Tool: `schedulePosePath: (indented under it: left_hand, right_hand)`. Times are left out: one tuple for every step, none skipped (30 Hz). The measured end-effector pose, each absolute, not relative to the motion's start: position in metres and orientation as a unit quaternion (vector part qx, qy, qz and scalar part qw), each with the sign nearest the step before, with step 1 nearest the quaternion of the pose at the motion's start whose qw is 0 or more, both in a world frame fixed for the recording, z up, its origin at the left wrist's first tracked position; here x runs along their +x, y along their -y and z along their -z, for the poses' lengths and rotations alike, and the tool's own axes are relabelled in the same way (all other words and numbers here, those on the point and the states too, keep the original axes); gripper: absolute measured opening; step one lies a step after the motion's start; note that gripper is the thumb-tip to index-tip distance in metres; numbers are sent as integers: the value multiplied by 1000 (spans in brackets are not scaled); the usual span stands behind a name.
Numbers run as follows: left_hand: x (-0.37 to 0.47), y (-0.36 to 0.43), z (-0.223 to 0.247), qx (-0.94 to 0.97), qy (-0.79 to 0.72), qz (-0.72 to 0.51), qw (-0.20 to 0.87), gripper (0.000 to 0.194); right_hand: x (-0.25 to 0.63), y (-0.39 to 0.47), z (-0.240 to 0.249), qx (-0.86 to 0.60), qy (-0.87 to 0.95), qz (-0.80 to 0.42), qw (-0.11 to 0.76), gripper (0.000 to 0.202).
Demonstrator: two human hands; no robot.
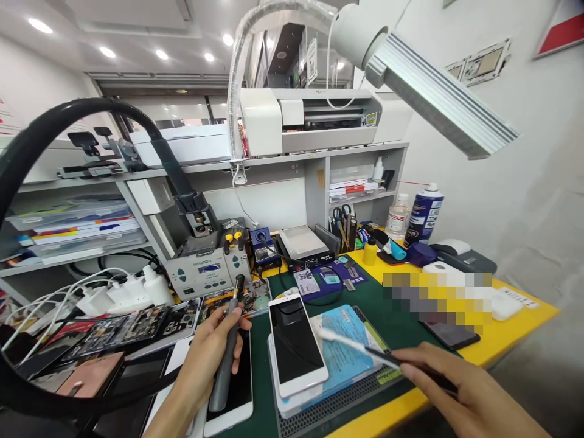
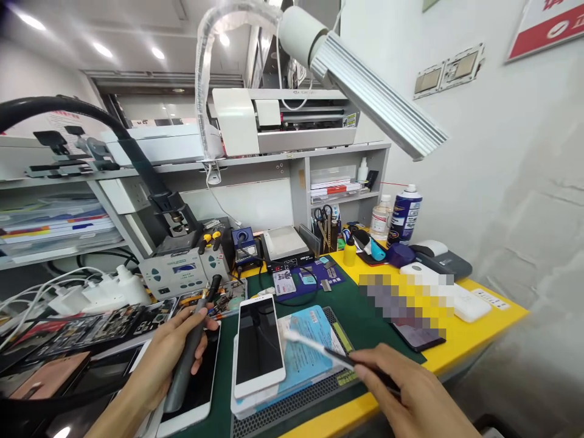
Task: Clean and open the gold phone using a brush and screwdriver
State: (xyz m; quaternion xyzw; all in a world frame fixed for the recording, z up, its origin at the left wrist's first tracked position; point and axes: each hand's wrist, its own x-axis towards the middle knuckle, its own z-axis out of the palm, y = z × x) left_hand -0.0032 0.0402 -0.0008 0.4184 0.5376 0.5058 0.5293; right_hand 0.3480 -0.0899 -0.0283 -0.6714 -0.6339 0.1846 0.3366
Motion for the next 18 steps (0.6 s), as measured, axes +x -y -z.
schedulePosePath:
  left_hand:
    - [-3,-40,0,419,-537,-506,529,24]
    - [-3,-39,0,420,-536,-504,531,25]
    - [-3,-38,-1,421,-535,-502,534,25]
    - [-3,-37,-2,422,-533,-500,537,27]
    - [-3,-37,-2,423,-531,-498,539,28]
    - [-3,-36,-3,423,-531,-497,541,29]
    - [-3,-36,-3,422,-530,-497,542,30]
    - [-3,-36,-2,421,-530,-498,542,30]
    - [-3,-37,-1,421,-530,-499,541,30]
    - [-3,-37,-1,420,-530,-500,540,31]
    - [-3,-38,0,420,-530,-502,540,31]
    - [-3,-39,1,419,-529,-504,539,31]
    - [-3,-39,2,418,-529,-506,538,30]
    - [-2,-40,3,417,-529,-507,537,30]
    - [-2,-40,3,416,-529,-509,536,30]
    - [-2,-40,3,415,-530,-510,536,30]
    - [-2,-40,3,414,-530,-511,535,31]
    - [-2,-40,3,413,-530,-512,535,31]
  right_hand:
    - [346,87,26,-674,626,-177,351,40]
    - [345,85,23,-675,617,-178,363,40]
    - [343,83,21,-669,617,-193,366,39]
    - [340,82,18,-656,628,-216,359,37]
    - [338,80,15,-639,644,-239,346,34]
    - [335,78,13,-623,661,-252,333,33]
    - [333,75,10,-622,665,-243,335,33]
    - [331,71,8,-634,651,-221,355,35]
    - [330,66,5,-645,631,-205,379,36]
    - [329,60,3,-649,618,-209,391,37]
    - [329,54,1,-642,622,-232,384,37]
    - [329,48,-2,-625,639,-260,364,37]
    - [330,42,-4,-608,658,-280,345,35]
    - [330,37,-5,-597,671,-283,336,35]
    - [331,31,-7,-596,675,-268,343,35]
    - [331,26,-9,-604,665,-243,367,35]
    - [332,22,-11,-609,654,-230,386,37]
    - [333,18,-13,-605,653,-237,389,37]
